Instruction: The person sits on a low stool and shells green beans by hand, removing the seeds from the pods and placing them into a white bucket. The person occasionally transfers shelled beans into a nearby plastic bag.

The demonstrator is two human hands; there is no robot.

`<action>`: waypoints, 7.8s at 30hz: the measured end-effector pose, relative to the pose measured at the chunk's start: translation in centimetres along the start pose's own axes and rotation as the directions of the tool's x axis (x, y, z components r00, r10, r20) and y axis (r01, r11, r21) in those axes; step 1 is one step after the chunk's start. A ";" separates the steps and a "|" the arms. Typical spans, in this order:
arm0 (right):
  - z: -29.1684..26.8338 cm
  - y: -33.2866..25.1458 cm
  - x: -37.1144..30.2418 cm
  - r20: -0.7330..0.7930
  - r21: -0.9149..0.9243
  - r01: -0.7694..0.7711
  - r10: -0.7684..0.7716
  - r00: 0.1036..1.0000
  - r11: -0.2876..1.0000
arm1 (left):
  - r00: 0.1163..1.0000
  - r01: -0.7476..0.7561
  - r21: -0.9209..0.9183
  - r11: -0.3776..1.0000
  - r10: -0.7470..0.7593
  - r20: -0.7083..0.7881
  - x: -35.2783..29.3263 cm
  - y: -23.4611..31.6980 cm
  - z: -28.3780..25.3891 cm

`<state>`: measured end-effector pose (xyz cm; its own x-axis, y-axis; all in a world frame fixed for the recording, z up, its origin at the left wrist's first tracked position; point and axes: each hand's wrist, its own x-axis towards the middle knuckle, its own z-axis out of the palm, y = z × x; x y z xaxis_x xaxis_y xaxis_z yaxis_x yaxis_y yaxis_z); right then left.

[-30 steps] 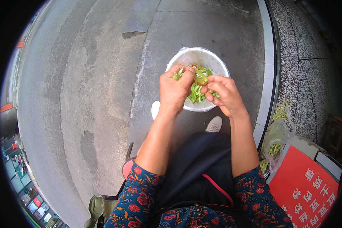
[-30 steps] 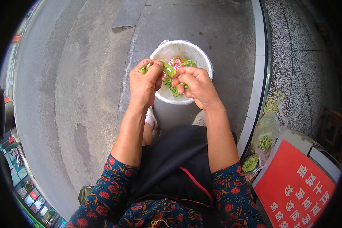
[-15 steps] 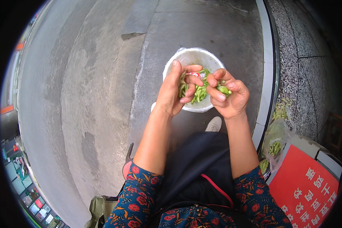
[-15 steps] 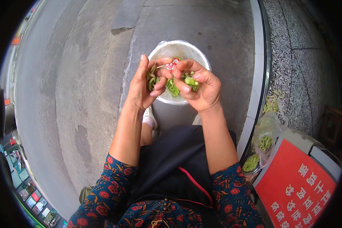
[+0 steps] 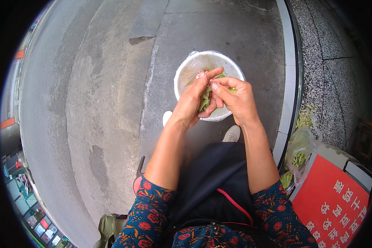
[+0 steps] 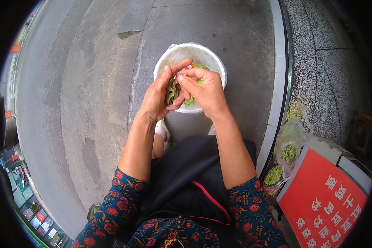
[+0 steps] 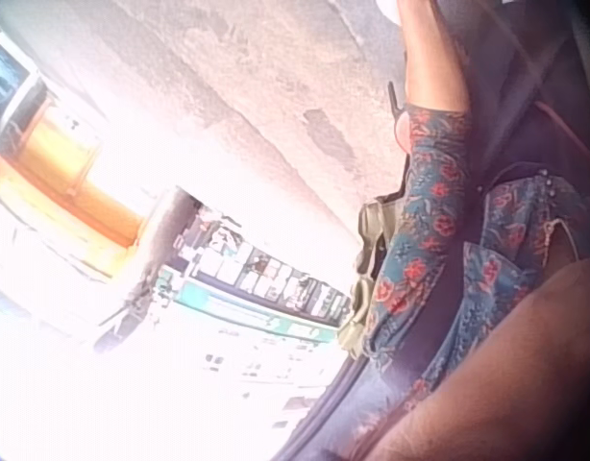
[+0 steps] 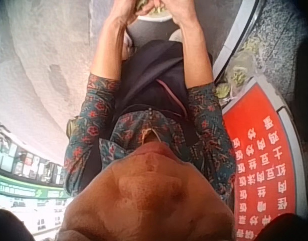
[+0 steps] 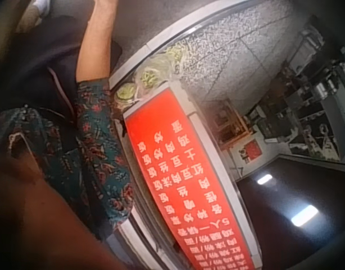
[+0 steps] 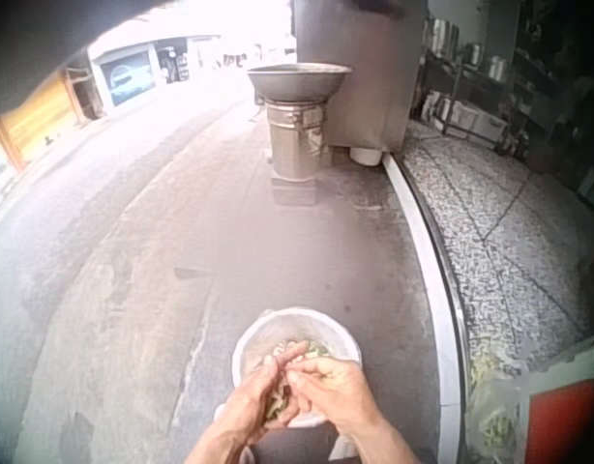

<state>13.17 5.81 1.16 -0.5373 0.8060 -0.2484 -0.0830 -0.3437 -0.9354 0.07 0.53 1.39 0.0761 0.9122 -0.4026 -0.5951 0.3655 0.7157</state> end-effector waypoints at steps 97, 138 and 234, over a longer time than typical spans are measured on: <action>-0.4 -1.1 -0.6 -0.015 -0.242 -0.009 0.005 1.000 0.970 | 0.996 0.011 -0.375 0.927 -0.045 -0.082 1.5 -1.7 0.0; -0.4 -0.5 -0.5 -0.069 -0.290 0.238 -0.269 0.961 0.927 | 0.998 -0.063 -0.282 0.957 0.060 -0.021 0.5 -1.3 -1.3; -1.3 1.0 0.1 -0.004 -0.211 -0.035 0.035 0.999 0.977 | 0.940 -0.131 0.147 0.980 0.170 -0.295 0.9 -2.3 -0.6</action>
<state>14.10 6.21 -0.14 -0.5367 0.7954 -0.2815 0.1143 -0.2620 -0.9583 1.07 0.40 -0.94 -0.2660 0.8652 -0.4252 -0.4760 0.2657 0.8384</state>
